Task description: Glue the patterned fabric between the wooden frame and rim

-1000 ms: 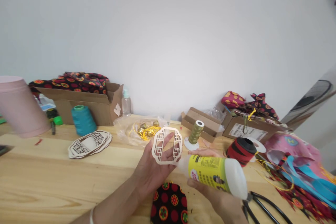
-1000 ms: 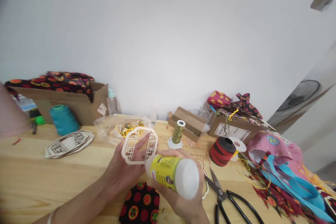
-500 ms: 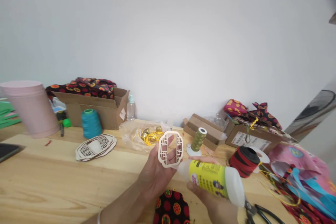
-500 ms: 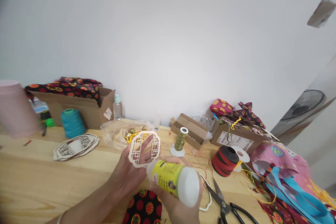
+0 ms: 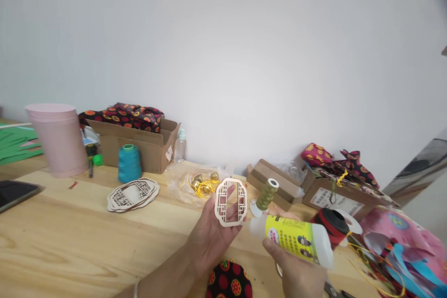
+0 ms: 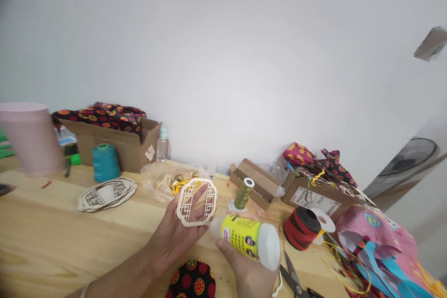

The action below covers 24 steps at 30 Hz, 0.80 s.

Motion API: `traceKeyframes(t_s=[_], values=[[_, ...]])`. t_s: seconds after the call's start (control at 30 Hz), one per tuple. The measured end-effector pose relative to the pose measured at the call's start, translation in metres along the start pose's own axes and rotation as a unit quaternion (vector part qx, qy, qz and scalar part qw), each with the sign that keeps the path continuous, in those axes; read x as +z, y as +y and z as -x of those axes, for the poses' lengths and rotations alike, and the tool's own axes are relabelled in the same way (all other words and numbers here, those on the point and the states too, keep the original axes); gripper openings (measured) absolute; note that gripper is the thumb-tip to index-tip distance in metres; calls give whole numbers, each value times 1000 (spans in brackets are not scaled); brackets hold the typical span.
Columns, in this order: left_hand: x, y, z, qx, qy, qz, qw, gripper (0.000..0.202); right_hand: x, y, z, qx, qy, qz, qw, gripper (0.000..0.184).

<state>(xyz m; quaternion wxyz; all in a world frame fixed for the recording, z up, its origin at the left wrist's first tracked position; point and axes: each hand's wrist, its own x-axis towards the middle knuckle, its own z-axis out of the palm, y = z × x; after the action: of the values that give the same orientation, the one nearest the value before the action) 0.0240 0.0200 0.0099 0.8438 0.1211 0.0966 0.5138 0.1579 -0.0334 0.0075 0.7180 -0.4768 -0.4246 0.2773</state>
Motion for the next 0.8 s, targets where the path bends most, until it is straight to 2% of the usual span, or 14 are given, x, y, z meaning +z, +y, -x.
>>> traceKeyframes(t_s=[0.13, 0.27, 0.43, 0.8], values=[[0, -1, 0, 4, -2, 6, 1000, 53, 6, 0, 5, 18, -8, 14, 1000, 50], [-3, -2, -1, 2, -8, 0, 1000, 53, 11, -2, 8, -8, -46, 1, 999, 52], [-4, -4, -2, 6, -6, -7, 1000, 53, 13, -3, 8, 5, -1, -7, 1000, 52], [-3, -7, -2, -11, 11, -37, 999, 56, 11, -4, 10, -26, -73, 52, 996, 39]])
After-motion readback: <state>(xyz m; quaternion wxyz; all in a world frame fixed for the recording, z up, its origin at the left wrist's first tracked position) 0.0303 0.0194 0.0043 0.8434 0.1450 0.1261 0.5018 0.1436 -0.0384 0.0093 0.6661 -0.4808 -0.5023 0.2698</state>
